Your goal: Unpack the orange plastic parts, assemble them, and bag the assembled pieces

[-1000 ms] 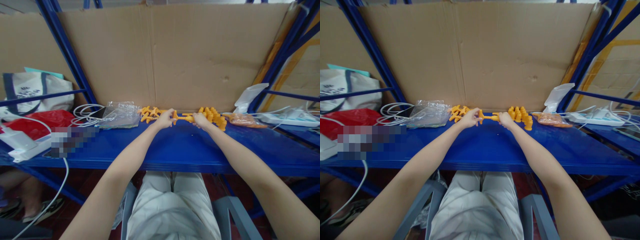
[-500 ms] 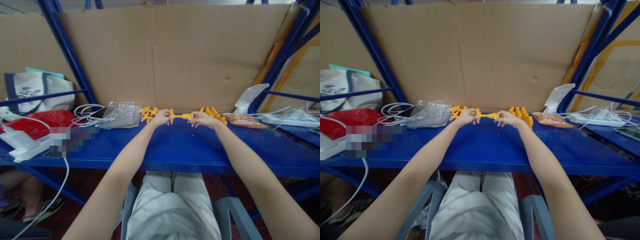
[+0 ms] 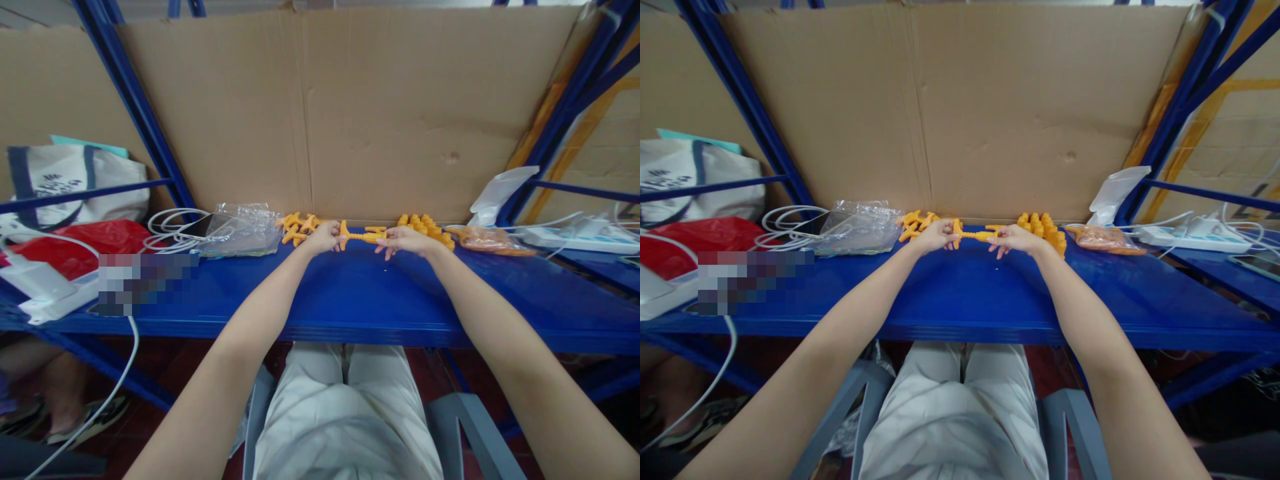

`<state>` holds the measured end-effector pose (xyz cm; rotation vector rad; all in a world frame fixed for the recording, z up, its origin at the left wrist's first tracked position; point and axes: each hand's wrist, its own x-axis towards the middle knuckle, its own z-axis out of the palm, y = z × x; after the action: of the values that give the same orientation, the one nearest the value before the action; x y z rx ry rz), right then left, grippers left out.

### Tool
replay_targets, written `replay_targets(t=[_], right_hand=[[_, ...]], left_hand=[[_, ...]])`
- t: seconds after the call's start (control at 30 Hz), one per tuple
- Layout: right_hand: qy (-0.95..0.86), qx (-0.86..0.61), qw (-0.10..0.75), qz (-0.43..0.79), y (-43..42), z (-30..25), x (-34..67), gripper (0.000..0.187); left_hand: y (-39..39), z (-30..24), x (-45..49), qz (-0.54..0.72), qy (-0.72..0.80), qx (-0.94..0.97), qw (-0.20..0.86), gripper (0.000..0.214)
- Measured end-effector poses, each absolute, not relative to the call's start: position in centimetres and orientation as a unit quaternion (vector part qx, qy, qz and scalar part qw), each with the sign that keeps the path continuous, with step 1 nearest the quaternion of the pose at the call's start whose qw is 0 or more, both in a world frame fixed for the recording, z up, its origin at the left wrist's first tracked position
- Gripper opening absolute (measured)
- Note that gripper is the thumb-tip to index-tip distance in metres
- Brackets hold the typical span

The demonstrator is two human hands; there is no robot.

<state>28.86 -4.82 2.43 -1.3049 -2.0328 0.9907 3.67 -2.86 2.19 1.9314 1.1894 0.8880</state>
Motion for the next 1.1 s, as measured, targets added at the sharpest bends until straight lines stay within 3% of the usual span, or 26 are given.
replay_targets(t=[0.17, 0.37, 0.53, 0.67, 0.8, 0.9, 0.97, 1.1], right_hand=[[-0.742, -0.495, 0.269, 0.364, -4.8, 2.5, 28.7, 0.035], [-0.718, -0.485, 0.3, 0.4, -5.2, 2.5, 28.4, 0.024], [-0.678, -0.438, 0.374, 0.457, -5.0, 2.3, 28.4, 0.02], [-0.659, -0.431, 0.438, 0.434, -4.2, 1.8, 28.6, 0.021], [-0.652, -0.455, 0.498, 0.346, -2.7, 0.8, 28.7, 0.034], [-0.678, -0.464, 0.529, 0.212, -1.8, 0.1, 28.7, 0.043], [-0.701, -0.496, 0.502, 0.104, -1.7, -0.2, 28.5, 0.044], [-0.74, -0.563, 0.365, -0.044, -2.7, -0.1, 27.8, 0.044]], left_hand=[[-3.2, 2.3, 3.9, 0.346, 0.468, 0.739, 0.34, 0.016], [-2.6, 1.8, 3.7, 0.351, 0.474, 0.738, 0.328, 0.011], [-2.5, 1.8, 3.6, 0.36, 0.494, 0.725, 0.316, 0.01], [-2.4, 1.8, 3.5, 0.392, 0.533, 0.691, 0.291, 0.008], [-2.1, 1.6, 3.3, 0.397, 0.555, 0.674, 0.283, 0.007], [-2.2, 1.6, 3.2, 0.386, 0.557, 0.676, 0.288, 0.008], [-2.3, 1.6, 3.3, 0.383, 0.553, 0.681, 0.291, 0.008], [-2.5, 1.7, 3.4, 0.385, 0.549, 0.682, 0.292, 0.007]])
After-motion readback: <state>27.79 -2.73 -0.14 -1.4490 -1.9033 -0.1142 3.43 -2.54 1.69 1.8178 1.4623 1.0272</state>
